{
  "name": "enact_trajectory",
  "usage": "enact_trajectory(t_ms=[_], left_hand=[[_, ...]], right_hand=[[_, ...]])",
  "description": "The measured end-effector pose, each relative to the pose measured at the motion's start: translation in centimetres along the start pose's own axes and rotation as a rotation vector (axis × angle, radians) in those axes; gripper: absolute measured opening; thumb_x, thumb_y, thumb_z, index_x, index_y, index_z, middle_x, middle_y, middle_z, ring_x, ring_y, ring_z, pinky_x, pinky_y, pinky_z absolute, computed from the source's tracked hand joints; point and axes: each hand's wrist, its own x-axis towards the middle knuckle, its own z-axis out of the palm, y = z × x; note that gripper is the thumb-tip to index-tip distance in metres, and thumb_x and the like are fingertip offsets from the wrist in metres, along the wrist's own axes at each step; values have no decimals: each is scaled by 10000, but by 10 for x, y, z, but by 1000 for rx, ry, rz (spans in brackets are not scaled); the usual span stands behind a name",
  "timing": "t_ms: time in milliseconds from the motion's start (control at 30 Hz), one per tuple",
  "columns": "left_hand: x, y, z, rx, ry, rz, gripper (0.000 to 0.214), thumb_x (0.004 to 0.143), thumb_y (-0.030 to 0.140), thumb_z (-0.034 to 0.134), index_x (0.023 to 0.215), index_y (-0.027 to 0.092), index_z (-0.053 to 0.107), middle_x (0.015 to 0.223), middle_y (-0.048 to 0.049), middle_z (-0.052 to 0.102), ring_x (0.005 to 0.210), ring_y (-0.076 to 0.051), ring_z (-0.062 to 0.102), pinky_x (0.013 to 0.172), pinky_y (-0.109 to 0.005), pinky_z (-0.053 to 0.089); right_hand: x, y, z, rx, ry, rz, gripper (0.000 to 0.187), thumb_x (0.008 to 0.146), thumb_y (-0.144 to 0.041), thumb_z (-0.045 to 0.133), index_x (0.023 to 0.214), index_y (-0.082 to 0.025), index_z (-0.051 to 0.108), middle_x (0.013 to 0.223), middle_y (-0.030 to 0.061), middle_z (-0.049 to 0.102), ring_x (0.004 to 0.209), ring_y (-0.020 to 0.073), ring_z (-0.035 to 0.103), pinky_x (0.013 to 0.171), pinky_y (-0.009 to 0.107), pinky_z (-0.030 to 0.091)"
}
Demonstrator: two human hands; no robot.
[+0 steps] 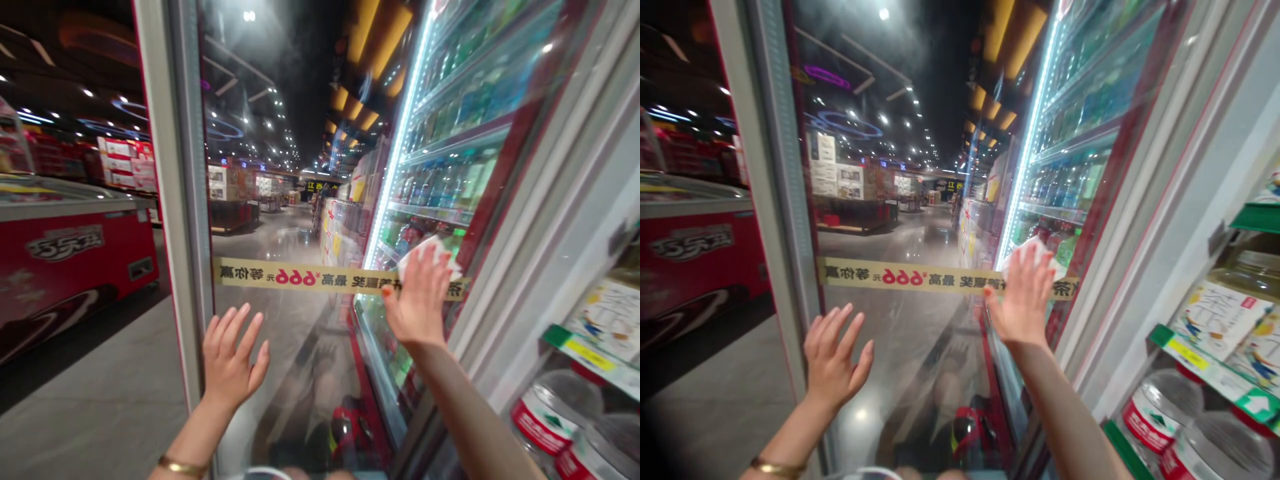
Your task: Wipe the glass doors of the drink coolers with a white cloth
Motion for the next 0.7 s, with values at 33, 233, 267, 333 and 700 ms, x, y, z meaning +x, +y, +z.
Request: enact_trajectory(t_ms=[33,233,267,333,700], left_hand=[[5,-1,3,28,13,-2,830,1007,273,685,1746,314,309,1849,4,214,1732,-219,185,1440,-442,136],[6,4,21,117,-3,-28,771,1066,368,586,1760,276,262,1858,-21,144,1748,-229,87,1441,-478,25],[5,5,21,116,-3,-32,764,1070,382,576,1760,282,263,1857,-18,148,1747,-225,89,1441,-478,29],[3,5,20,114,-4,-38,752,1077,401,556,1760,292,261,1856,-13,149,1746,-217,92,1440,-474,29],[3,6,18,115,-21,-60,773,1064,376,568,1763,296,250,1855,-17,147,1747,-223,93,1443,-479,23]], right_hand=[[12,1,-1,-9,26,89,913,1105,-544,382,1778,-109,-55,1857,231,8,1716,494,-6,1264,860,270],[-11,-45,2,201,-155,-771,882,1034,-798,450,1726,-254,381,1834,14,307,1724,311,193,1383,521,327],[-8,-44,-1,205,-177,-866,848,1038,-804,439,1696,-269,441,1820,-15,342,1720,276,205,1393,467,310],[26,-30,-8,152,-165,-789,815,1070,-765,403,1719,-272,398,1825,-8,332,1732,273,158,1416,500,239],[97,-69,-10,115,-46,-1173,677,1083,-682,386,1661,-347,498,1781,-104,405,1697,195,277,1388,424,330]])
